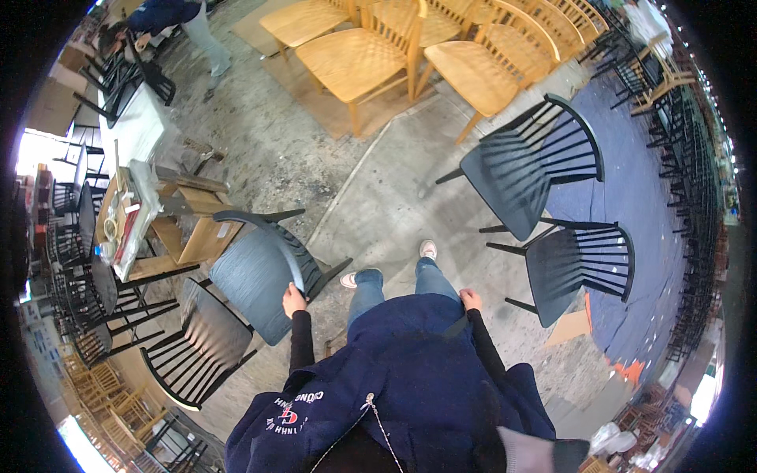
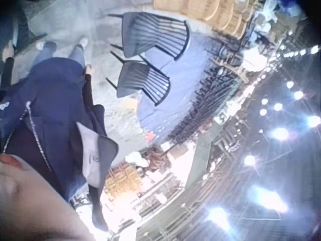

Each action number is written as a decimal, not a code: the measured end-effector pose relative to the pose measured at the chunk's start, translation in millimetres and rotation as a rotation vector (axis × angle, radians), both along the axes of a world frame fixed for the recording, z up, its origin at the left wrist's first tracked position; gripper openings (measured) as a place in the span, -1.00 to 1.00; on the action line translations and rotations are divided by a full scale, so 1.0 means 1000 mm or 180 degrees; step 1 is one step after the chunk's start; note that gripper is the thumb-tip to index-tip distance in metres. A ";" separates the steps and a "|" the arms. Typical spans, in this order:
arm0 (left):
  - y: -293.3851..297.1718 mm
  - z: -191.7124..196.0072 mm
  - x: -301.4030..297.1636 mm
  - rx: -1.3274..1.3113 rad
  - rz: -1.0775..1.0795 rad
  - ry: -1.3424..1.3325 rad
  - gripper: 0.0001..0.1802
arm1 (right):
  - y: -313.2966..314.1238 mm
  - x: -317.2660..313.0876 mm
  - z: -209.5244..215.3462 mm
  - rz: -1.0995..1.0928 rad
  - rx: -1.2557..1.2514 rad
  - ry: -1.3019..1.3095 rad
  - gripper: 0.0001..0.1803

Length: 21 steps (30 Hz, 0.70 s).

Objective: The person picks up black wooden chairs from a stack and places them upright around a white table. They move multiple chairs one at a time, positioning them in a circular arrangement on the floor.

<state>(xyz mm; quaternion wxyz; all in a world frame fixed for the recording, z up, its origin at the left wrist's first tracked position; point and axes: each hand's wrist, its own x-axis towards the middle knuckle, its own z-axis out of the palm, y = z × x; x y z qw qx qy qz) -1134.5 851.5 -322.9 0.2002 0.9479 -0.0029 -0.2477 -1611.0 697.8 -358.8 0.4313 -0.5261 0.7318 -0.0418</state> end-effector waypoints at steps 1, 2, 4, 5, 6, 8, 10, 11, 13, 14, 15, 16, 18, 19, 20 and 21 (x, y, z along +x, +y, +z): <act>-0.001 0.001 -0.001 -0.0010 -0.0002 -0.0161 -0.45 | 0.000 -0.012 -0.001 -0.0347 0.0084 -0.0072 -0.71; -0.002 0.002 -0.005 0.0006 0.0013 -0.0303 -0.44 | -0.006 -0.025 -0.006 -0.0345 0.0065 -0.0210 -0.73; -0.006 0.006 -0.012 0.0146 0.0120 -0.0341 -0.40 | -0.023 -0.053 -0.019 -0.0209 0.0244 -0.0233 -0.75; -0.008 0.009 -0.019 0.0114 0.0145 -0.0569 -0.39 | -0.035 -0.068 -0.027 -0.0016 0.0379 -0.0184 -0.76; -0.011 0.011 -0.027 0.0157 0.0239 -0.0736 -0.39 | -0.052 -0.083 -0.037 0.0191 0.0545 -0.0146 -0.77; -0.017 0.017 -0.039 0.0316 0.0458 -0.0496 -0.39 | -0.085 -0.112 -0.057 0.0520 0.1003 -0.0076 -0.79; -0.023 0.023 -0.048 0.0613 0.0618 -0.0599 -0.41 | -0.130 -0.137 -0.073 0.0523 0.1474 0.0030 -0.80; -0.026 0.026 -0.050 0.0888 0.0406 -0.0663 -0.39 | -0.152 -0.146 -0.081 0.0436 0.1688 0.0104 -0.81; -0.029 0.031 -0.049 0.0882 0.0627 -0.0545 -0.31 | -0.202 -0.156 -0.089 0.0141 0.1812 0.0131 -0.82; -0.029 0.033 -0.049 0.0806 0.0595 -0.0465 -0.27 | -0.227 -0.159 -0.088 -0.0004 0.1674 0.0125 -0.82; -0.029 0.033 -0.050 0.0829 0.0537 -0.0438 -0.26 | -0.256 -0.155 -0.087 -0.0080 0.1622 -0.0221 -0.79; -0.029 0.034 -0.051 0.0855 0.0495 -0.0452 -0.25 | -0.283 -0.149 -0.083 -0.0221 0.1401 -0.0291 -0.77; -0.031 0.032 -0.058 0.0850 0.0517 -0.0563 -0.25 | -0.329 -0.119 -0.075 -0.0417 0.0928 -0.0658 -0.75; -0.032 0.032 -0.062 0.0847 0.0597 -0.0762 -0.25 | -0.347 -0.100 -0.070 -0.0385 0.0885 -0.0912 -0.72; -0.034 0.030 -0.066 0.0846 0.0619 -0.0801 -0.26 | -0.360 -0.083 -0.064 -0.0517 0.0726 -0.1049 -0.70; -0.036 0.029 -0.070 0.0764 0.0663 -0.0920 -0.26 | -0.368 -0.066 -0.060 -0.0379 0.0607 -0.1046 -0.67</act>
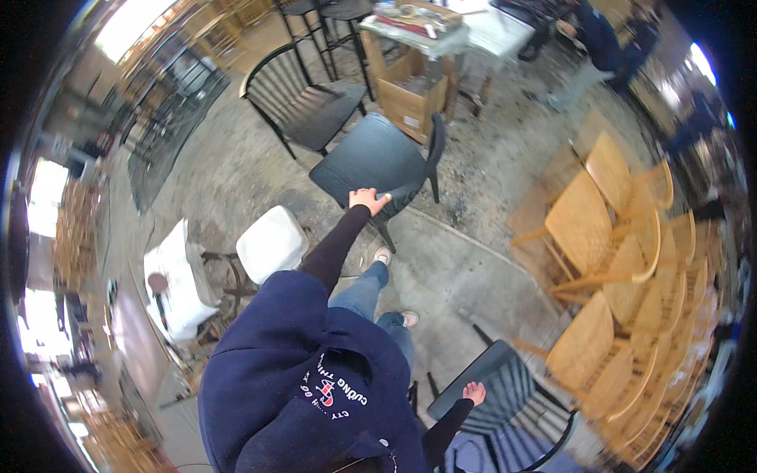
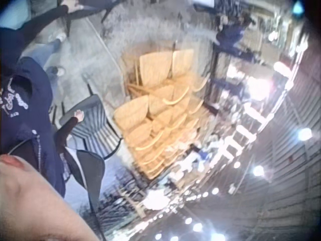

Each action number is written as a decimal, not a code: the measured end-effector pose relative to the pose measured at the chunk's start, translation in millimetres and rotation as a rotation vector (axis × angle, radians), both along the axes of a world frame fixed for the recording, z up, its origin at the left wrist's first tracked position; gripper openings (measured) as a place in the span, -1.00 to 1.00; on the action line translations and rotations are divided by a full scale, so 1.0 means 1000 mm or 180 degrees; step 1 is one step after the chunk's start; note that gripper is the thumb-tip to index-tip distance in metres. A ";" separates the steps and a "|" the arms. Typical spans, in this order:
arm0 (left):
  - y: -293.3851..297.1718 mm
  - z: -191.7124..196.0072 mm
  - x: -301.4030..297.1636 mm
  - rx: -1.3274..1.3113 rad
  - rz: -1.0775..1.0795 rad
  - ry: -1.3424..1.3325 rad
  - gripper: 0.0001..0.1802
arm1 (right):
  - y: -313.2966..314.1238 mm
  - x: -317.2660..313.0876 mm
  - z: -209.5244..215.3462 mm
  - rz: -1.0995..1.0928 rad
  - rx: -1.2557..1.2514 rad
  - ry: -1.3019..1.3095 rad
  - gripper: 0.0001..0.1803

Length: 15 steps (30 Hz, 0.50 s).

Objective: The person picks up black wooden chairs from a stack and places them upright around a white table. They move multiple chairs one at a time, positioning them in a circular arrangement on the floor.

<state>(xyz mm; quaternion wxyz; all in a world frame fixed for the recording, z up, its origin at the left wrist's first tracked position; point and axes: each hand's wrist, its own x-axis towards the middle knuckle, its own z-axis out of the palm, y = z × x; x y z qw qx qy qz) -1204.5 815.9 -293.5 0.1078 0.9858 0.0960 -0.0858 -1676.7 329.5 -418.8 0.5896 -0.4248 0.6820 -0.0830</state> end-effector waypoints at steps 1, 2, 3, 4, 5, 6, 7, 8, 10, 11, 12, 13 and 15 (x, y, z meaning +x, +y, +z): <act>-0.002 -0.001 -0.004 -0.0029 0.0019 -0.0035 -0.27 | -0.002 0.018 0.002 0.0164 0.0101 -0.0038 -0.66; -0.003 -0.002 -0.007 -0.0063 0.0037 -0.0083 -0.28 | 0.000 0.036 0.003 0.0330 0.0137 -0.0011 -0.65; -0.005 -0.003 -0.010 -0.0053 0.0052 -0.0086 -0.29 | 0.003 0.053 0.001 0.0495 0.0119 0.0072 -0.64; -0.006 -0.003 -0.012 -0.0093 0.0071 -0.0163 -0.31 | 0.010 0.070 0.001 0.0762 0.0291 0.0071 -0.65; -0.005 -0.003 -0.014 -0.0116 0.0051 -0.0240 -0.32 | 0.021 0.089 -0.001 0.0985 0.0357 0.0176 -0.65; -0.004 -0.004 -0.016 -0.0222 0.0026 -0.0271 -0.34 | 0.034 0.110 -0.003 0.1226 0.0395 0.0205 -0.64; -0.002 -0.004 -0.017 -0.0268 -0.0007 -0.0356 -0.36 | 0.052 0.128 -0.004 0.1468 0.0267 0.0094 -0.63; 0.000 -0.004 -0.021 -0.0228 -0.0049 -0.0508 -0.36 | 0.067 0.148 0.000 0.1680 0.0274 -0.0081 -0.66; 0.009 -0.005 -0.025 -0.0136 -0.0292 -0.0847 -0.40 | 0.110 0.198 0.006 0.1946 0.0036 -0.0226 -0.73; 0.014 -0.005 -0.029 -0.0166 -0.0519 -0.0852 -0.43 | 0.131 0.227 0.012 0.2088 -0.0020 -0.0410 -0.75; 0.020 -0.006 -0.030 -0.0437 -0.0658 -0.0966 -0.44 | 0.156 0.255 0.018 0.2204 -0.0067 -0.0583 -0.76; 0.029 -0.006 -0.033 -0.0733 -0.0840 -0.0989 -0.45 | 0.186 0.280 0.021 0.2302 -0.0080 -0.0788 -0.78; 0.053 -0.007 -0.039 -0.1218 -0.1156 -0.1321 -0.48 | 0.240 0.340 0.032 0.2476 -0.0359 -0.1030 -0.76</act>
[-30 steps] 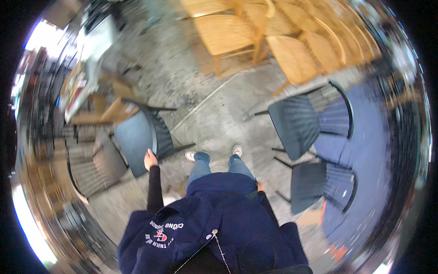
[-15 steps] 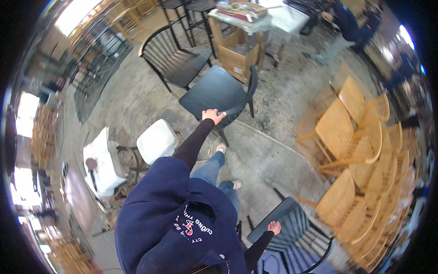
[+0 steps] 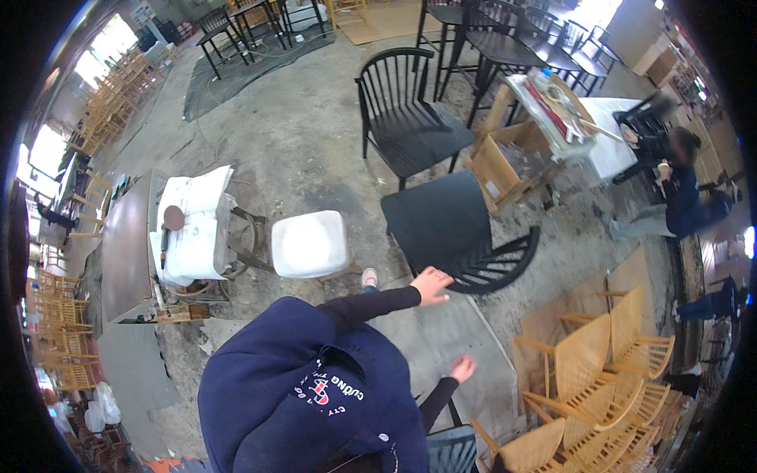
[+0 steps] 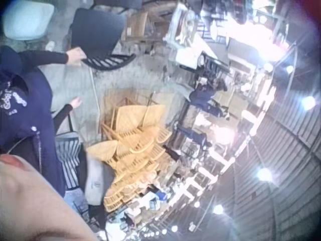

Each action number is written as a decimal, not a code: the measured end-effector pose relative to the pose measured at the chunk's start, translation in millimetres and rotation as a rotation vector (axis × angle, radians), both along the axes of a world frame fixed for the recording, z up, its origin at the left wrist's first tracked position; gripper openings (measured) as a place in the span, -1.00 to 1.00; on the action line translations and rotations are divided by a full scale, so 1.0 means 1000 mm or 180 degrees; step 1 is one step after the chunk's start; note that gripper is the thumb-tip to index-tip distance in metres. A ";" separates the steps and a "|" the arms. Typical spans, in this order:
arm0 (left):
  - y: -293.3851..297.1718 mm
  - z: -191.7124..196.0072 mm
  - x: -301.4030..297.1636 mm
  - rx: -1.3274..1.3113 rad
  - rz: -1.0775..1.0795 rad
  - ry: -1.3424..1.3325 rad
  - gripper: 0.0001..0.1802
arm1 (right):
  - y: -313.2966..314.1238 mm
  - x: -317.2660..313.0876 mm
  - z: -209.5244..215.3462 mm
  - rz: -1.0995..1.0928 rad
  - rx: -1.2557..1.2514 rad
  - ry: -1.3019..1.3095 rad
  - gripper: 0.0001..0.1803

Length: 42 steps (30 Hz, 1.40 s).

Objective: The person picks up black wooden chairs from a stack and places them upright around a white table. They move multiple chairs one at a time, positioning them in a circular arrangement on the floor.

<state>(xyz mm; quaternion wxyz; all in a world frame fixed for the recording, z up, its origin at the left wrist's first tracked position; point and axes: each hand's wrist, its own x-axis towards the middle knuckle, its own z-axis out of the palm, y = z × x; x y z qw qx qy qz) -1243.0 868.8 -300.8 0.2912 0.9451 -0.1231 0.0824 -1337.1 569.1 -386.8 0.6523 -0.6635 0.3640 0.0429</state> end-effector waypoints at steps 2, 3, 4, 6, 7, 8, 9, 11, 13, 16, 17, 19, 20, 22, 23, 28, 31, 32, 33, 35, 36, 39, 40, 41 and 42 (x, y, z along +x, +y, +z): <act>0.030 -0.004 -0.002 -0.0198 -0.0235 0.0397 -0.47 | 0.049 0.063 0.009 -0.0180 -0.0140 -0.0173 -0.68; 0.049 -0.009 -0.002 -0.0248 -0.0261 0.0549 -0.50 | 0.070 0.093 0.013 -0.0192 -0.0495 -0.0193 -0.62; 0.072 -0.016 -0.001 -0.0414 -0.0203 0.0775 -0.55 | 0.088 0.121 0.018 -0.0183 -0.0865 -0.0239 -0.56; 0.132 -0.033 0.006 -0.0217 -0.0074 0.0965 -0.61 | 0.117 0.169 0.027 0.0046 -0.1696 -0.0428 -0.46; 0.164 -0.043 0.005 -0.0232 0.0448 0.1236 -0.62 | 0.126 0.186 0.031 0.0166 -0.1423 -0.0634 -0.41; 0.196 -0.055 0.001 -0.0185 0.0947 0.1562 -0.63 | 0.130 0.200 0.036 0.0598 -0.2151 -0.0352 -0.37; 0.229 -0.067 -0.008 -0.0402 0.1584 0.1949 -0.61 | 0.135 0.210 0.039 0.0480 -0.2253 -0.0118 -0.36; 0.293 -0.092 -0.032 -0.0951 0.2860 0.2451 -0.54 | 0.141 0.224 0.042 -0.0137 -0.2196 0.0415 -0.35; 0.344 -0.115 -0.072 -0.0544 0.3394 0.2951 -0.50 | 0.145 0.231 0.041 -0.1253 -0.1845 0.0984 -0.31; 0.420 -0.128 -0.083 0.0559 0.2229 0.4570 -0.64 | 0.156 0.236 0.037 -0.0857 -0.2531 0.1498 -0.24; 0.441 -0.123 -0.066 0.0587 0.2402 0.4368 -0.66 | 0.159 0.236 0.039 -0.0869 -0.2611 0.1630 -0.20; 0.480 -0.104 -0.011 0.0188 0.2776 0.3293 -0.65 | 0.170 0.237 0.045 -0.0994 -0.2774 0.1718 -0.24; 0.499 -0.091 0.023 -0.0137 0.3044 0.2707 -0.64 | 0.174 0.238 0.051 -0.0976 -0.2765 0.1838 -0.25; 0.529 -0.060 0.095 -0.0170 0.2985 0.1984 -0.63 | 0.186 0.241 0.063 -0.1163 -0.2831 0.1980 -0.25; 0.544 -0.044 0.129 -0.0138 0.2795 0.1847 -0.64 | 0.195 0.243 0.067 -0.1278 -0.3004 0.1873 -0.25; 0.592 0.008 0.274 0.0614 0.2211 0.1988 -0.65 | 0.209 0.250 0.082 -0.1245 -0.2942 0.2098 -0.36; 0.615 0.026 0.346 0.1050 0.2311 0.1925 -0.63 | 0.201 0.251 0.071 -0.1209 -0.3074 0.2124 -0.41; 0.624 0.030 0.365 0.1134 0.2469 0.1708 -0.62 | 0.198 0.248 0.065 -0.1158 -0.3077 0.2206 -0.41; 0.635 0.035 0.384 0.1157 0.2527 0.1497 -0.60 | 0.195 0.248 0.059 -0.1284 -0.3045 0.2293 -0.50; 0.660 0.044 0.428 0.1240 0.2689 0.1152 -0.53 | 0.198 0.239 0.047 -0.1498 -0.2811 0.2539 -0.51; 0.673 0.046 0.448 0.1293 0.2658 0.0958 -0.50 | 0.205 0.232 0.041 -0.1702 -0.2681 0.2680 -0.48; 0.714 0.042 0.518 0.1228 0.2783 0.0485 -0.47 | 0.257 0.202 0.026 -0.2340 -0.2534 0.2691 -0.43; 0.726 0.035 0.540 0.1197 0.2770 0.0605 -0.45 | 0.283 0.189 0.023 -0.2501 -0.2414 0.2725 -0.42; 0.739 0.027 0.561 0.1089 0.2674 0.0852 -0.39 | 0.313 0.172 0.023 -0.2479 -0.2324 0.2695 -0.42; 0.751 0.020 0.580 0.0769 0.2525 0.1217 -0.31 | 0.347 0.162 0.022 -0.2490 -0.2241 0.2646 -0.42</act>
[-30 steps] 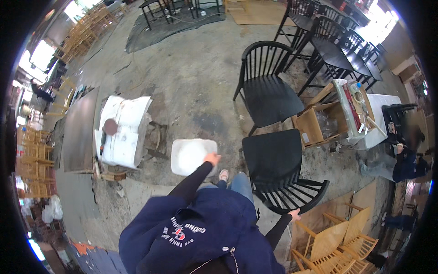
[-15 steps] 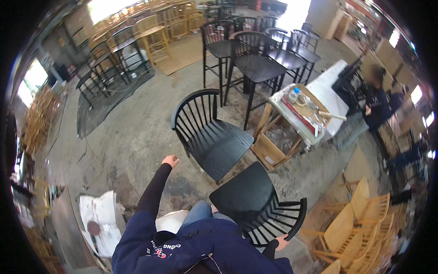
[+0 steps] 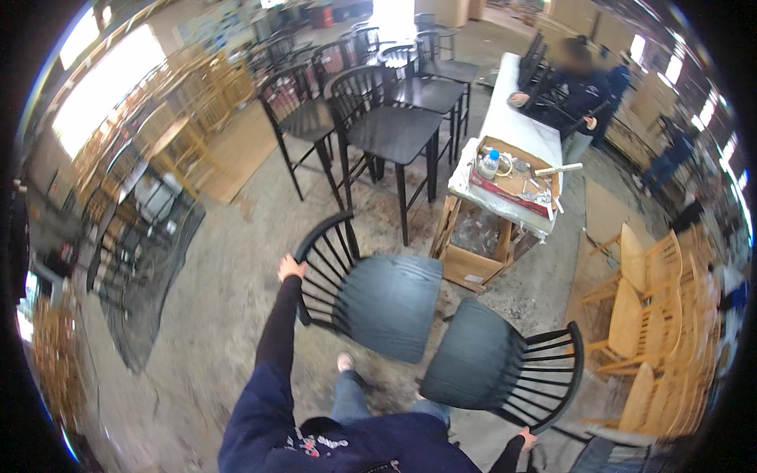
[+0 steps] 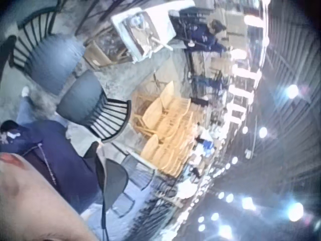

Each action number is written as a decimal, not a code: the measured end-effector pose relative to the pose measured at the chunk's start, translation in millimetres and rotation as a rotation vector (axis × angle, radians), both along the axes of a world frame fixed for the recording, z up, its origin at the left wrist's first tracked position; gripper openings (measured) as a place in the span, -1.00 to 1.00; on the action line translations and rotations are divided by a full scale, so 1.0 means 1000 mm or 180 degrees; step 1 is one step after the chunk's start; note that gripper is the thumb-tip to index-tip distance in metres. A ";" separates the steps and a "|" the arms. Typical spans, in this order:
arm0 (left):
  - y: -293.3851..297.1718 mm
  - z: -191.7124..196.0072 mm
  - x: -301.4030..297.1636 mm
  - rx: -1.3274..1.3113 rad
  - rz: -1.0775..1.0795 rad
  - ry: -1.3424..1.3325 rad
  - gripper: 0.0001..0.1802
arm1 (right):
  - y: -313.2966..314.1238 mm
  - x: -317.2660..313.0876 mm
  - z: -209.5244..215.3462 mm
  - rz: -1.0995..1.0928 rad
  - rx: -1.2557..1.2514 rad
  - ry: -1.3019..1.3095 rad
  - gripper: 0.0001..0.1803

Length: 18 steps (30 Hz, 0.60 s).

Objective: The person picks up black wooden chairs from a stack and places them upright around a white table. They move multiple chairs one at a time, positioning them in a circular arrangement on the floor.

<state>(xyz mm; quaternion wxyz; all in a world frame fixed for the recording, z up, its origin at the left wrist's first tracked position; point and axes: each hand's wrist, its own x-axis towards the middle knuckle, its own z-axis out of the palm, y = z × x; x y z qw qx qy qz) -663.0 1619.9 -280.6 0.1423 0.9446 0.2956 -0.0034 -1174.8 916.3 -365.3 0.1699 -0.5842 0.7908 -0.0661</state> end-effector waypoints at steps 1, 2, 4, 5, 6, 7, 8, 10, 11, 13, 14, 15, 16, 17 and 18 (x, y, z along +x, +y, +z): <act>0.012 -0.007 0.016 -0.0363 -0.0129 0.0261 -0.28 | 0.039 -0.009 -0.002 0.0004 -0.0146 0.0196 -0.43; 0.020 -0.018 0.026 -0.0425 -0.0194 0.0381 -0.29 | 0.074 -0.018 -0.001 0.0040 0.0123 0.0164 -0.36; 0.037 -0.041 0.032 -0.0530 -0.0279 0.0144 -0.47 | 0.139 -0.024 0.000 0.0339 0.0361 0.0669 -0.48; 0.047 -0.051 0.035 -0.1213 -0.0156 0.0113 -0.58 | 0.168 -0.019 -0.001 0.0589 0.0553 0.0853 -0.53; 0.052 -0.060 0.040 -0.1502 -0.0122 0.0229 -0.67 | 0.192 -0.014 0.000 0.0973 0.0747 0.1127 -0.57; 0.057 -0.068 0.042 -0.1948 -0.0160 0.0134 -0.71 | 0.212 -0.002 -0.001 0.1547 0.0953 0.1502 -0.60; 0.061 -0.075 0.043 -0.2435 -0.0153 0.0172 -0.74 | 0.225 0.016 -0.001 0.2324 0.1132 0.2011 -0.63; 0.065 -0.084 0.042 -0.2924 -0.0319 0.0104 -0.79 | 0.238 0.057 0.003 0.3284 0.1031 0.2257 -0.66; 0.066 -0.085 0.041 -0.3171 -0.0259 0.0006 -0.82 | 0.244 0.081 0.006 0.2712 0.0693 0.1284 -0.65; 0.068 -0.083 0.031 -0.3897 0.0117 -0.0249 -0.85 | 0.245 0.134 0.018 0.3630 0.0132 0.0443 -0.65; 0.065 -0.080 0.024 -0.4260 0.0338 -0.0255 -0.86 | 0.244 0.160 0.027 0.3424 0.0158 0.0215 -0.71; 0.068 -0.075 0.015 -0.4042 0.0298 -0.0203 -0.85 | 0.244 0.182 0.037 0.3347 0.0017 0.0178 -0.75; 0.072 -0.069 0.003 -0.4149 0.0259 -0.0157 -0.84 | 0.241 0.199 0.048 0.3251 -0.0076 0.0032 -0.77; 0.075 -0.063 -0.011 -0.4174 0.0288 -0.0198 -0.84 | 0.236 0.211 0.058 0.3233 -0.0071 0.0164 -0.76; 0.080 -0.059 -0.027 -0.4154 0.0379 -0.0230 -0.84 | 0.231 0.220 0.067 0.3222 -0.0139 0.0243 -0.77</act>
